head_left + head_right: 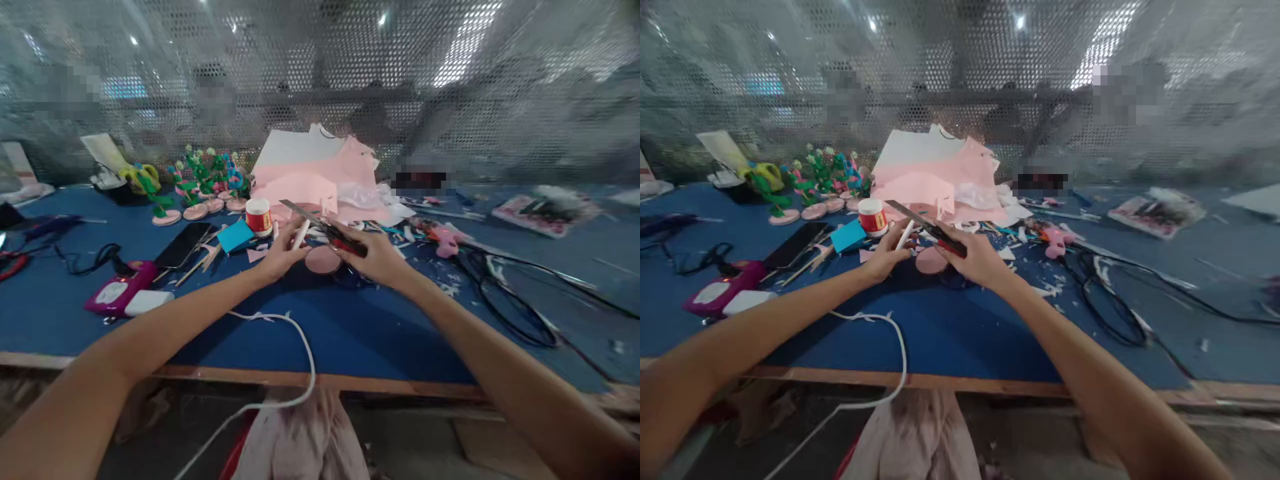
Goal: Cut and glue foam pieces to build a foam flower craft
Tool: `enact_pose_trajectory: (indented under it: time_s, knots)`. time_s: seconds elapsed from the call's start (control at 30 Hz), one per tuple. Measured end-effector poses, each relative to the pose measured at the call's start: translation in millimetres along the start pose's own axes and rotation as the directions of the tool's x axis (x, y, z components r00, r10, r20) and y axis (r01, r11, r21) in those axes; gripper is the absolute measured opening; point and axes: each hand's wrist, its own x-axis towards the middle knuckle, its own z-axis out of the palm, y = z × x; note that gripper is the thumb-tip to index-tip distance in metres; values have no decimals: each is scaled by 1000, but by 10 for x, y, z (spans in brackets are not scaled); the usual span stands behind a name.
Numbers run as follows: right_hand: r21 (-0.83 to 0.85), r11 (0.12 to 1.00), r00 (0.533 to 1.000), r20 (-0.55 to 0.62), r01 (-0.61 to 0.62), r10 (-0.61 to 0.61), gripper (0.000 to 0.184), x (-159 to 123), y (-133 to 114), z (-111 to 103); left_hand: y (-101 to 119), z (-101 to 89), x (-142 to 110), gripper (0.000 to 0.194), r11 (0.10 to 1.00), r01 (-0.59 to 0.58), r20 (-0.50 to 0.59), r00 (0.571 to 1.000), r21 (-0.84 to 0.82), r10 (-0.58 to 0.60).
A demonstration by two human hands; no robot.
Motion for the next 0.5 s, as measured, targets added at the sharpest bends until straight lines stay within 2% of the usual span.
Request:
enact_pose_trajectory:
  time_s: [0.27,0.5]
  knots:
    - [63,998,999,36,-19,17,52,5,45,2,-87,-55,31,64,997,-77,-10,997,-22,77]
    - [109,993,998,61,-36,29,53,11,52,-28,-112,-83,29,63,994,-101,-30,995,-42,100]
